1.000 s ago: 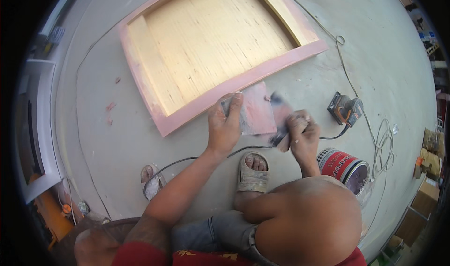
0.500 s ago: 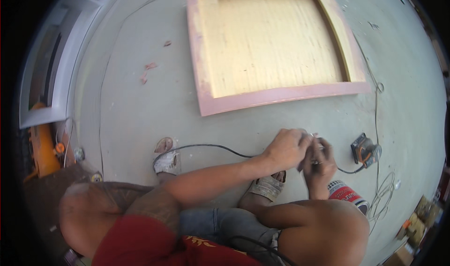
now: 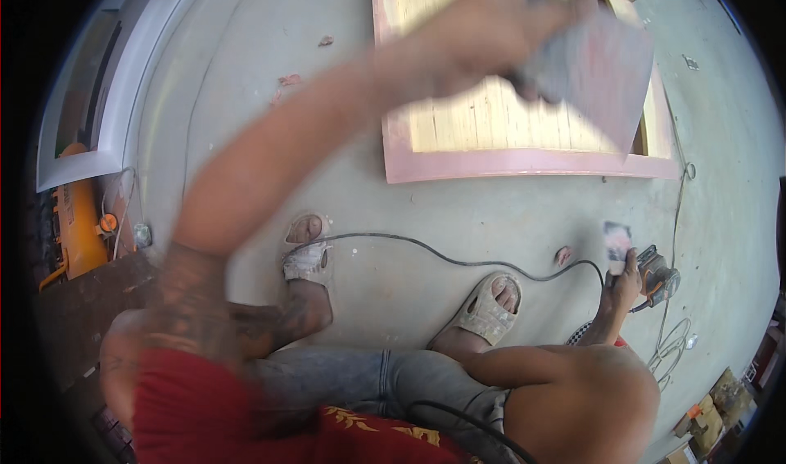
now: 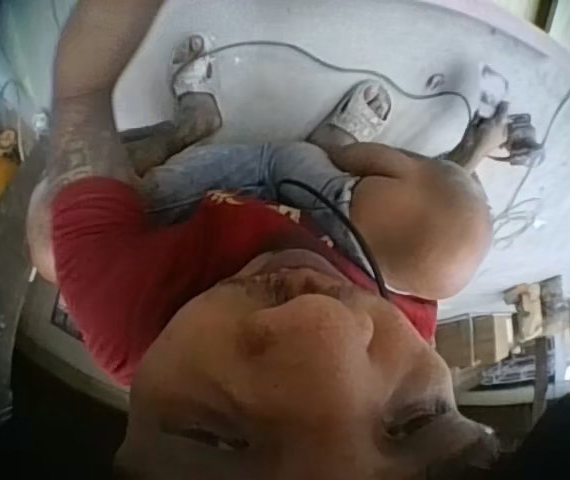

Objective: The person scoops filler from a can, mixes it between two putty knives, and applies the filler onto the edges of a wooden frame.

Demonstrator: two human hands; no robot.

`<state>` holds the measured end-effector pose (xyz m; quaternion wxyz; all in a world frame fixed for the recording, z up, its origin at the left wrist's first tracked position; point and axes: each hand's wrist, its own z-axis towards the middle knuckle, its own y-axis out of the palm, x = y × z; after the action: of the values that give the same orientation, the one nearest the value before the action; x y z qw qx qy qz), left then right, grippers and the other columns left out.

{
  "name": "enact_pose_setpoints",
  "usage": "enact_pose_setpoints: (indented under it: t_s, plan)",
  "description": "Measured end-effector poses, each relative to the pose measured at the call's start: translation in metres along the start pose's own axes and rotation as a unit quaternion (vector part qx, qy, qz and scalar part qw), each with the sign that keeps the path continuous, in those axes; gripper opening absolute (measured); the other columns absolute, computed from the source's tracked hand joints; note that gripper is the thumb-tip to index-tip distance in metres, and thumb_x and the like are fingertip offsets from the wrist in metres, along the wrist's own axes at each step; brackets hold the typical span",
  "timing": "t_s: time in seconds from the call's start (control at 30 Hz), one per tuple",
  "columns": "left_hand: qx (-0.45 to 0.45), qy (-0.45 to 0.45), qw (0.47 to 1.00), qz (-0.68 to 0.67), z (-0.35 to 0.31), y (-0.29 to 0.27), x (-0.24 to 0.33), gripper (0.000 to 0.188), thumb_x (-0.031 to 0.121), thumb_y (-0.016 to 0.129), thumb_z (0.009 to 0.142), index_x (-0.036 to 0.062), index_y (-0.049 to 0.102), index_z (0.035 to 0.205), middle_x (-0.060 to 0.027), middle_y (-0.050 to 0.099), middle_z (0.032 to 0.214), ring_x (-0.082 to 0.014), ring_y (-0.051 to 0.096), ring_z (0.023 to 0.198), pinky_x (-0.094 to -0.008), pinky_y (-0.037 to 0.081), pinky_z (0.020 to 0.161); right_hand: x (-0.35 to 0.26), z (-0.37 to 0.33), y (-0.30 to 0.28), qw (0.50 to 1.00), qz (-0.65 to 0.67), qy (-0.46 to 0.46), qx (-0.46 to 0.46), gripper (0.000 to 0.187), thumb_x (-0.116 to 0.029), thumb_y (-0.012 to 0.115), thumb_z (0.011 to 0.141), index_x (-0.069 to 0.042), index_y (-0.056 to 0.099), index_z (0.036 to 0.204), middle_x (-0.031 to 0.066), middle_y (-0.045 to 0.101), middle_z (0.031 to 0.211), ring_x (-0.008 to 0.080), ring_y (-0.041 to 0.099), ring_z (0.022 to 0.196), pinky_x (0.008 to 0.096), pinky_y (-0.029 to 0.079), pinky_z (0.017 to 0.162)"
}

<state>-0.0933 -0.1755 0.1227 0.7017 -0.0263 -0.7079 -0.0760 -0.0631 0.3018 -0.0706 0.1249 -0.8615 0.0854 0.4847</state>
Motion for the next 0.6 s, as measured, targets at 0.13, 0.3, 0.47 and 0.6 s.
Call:
enact_pose_setpoints:
  t_s: [0.13,0.3,0.47,0.6]
  plan:
    - [-0.010,-0.218,0.973,0.071,0.018,-0.057,0.048,0.055,0.050,0.039,0.105,-0.0020,0.056,0.103,-0.0074,0.059,0.076,-0.0169,0.060,0.064,-0.0294,0.053,0.056,-0.022,-0.067,0.061,0.997,0.065,-0.040,-0.012,0.022,-0.028,0.058,0.102,-0.009,0.064,0.111,-0.0046,0.063,0.092,0.0009,0.053,0.070,0.0177,0.037,0.050]
    - [-0.032,-0.310,0.900,0.306,-0.021,-0.138,0.012,0.054,0.049,0.055,0.098,-0.0018,0.068,0.089,-0.0061,0.064,0.070,-0.0133,0.062,0.062,-0.0289,0.051,0.060,-0.011,-0.089,0.077,0.987,0.154,0.045,-0.012,0.038,-0.034,0.054,0.104,-0.003,0.059,0.125,0.0014,0.066,0.111,0.0087,0.063,0.091,0.0221,0.044,0.060]
    - [0.032,-0.353,0.930,0.092,-0.099,-0.214,-0.031,0.049,0.041,0.057,0.100,-0.0047,0.062,0.117,-0.0062,0.066,0.104,-0.0100,0.062,0.088,-0.0297,0.052,0.080,0.000,-0.153,0.117,0.976,0.167,0.113,0.077,0.040,-0.035,0.057,0.102,0.001,0.060,0.120,0.0058,0.066,0.108,0.0149,0.064,0.096,0.0303,0.053,0.085]
    - [-0.150,-0.264,0.914,-0.269,-0.127,-0.205,-0.118,0.067,0.049,0.052,0.099,-0.0045,0.046,0.138,-0.0230,0.055,0.134,-0.0301,0.061,0.116,-0.0370,0.052,0.094,-0.004,-0.178,0.113,0.990,0.072,0.100,0.075,0.040,-0.034,0.060,0.101,0.003,0.060,0.116,0.0068,0.065,0.107,0.0158,0.065,0.098,0.0310,0.054,0.087]
